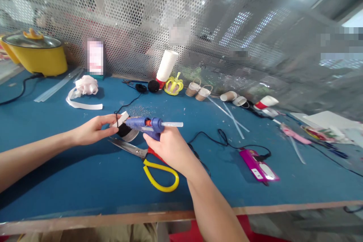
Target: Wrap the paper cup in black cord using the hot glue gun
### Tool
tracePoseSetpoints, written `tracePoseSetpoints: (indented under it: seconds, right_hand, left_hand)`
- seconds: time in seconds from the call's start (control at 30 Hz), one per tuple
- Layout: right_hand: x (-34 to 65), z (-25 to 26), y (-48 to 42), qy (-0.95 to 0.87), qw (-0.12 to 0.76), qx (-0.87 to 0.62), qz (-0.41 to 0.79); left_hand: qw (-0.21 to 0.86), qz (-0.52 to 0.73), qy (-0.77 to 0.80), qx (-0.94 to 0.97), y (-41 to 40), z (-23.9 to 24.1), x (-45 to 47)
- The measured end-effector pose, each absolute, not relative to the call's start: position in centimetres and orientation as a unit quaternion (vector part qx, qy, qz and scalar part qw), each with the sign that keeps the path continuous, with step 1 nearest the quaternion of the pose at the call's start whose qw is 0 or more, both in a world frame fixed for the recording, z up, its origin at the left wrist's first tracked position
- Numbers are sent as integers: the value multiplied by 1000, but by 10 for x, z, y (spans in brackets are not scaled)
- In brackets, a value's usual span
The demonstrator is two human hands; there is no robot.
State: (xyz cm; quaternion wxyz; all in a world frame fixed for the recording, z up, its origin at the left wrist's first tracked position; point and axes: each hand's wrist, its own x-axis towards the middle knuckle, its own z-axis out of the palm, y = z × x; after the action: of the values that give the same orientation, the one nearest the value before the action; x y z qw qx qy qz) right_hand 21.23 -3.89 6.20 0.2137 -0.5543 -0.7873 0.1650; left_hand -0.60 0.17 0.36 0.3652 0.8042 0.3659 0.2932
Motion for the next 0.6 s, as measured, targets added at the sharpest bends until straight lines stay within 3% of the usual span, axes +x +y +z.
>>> tracePoseSetpoints:
  seconds: [0.6]
  right_hand:
    - [220, 59, -29, -777, 230, -560, 173]
  left_hand:
    - [381, 300, 330, 810, 2, 3, -6]
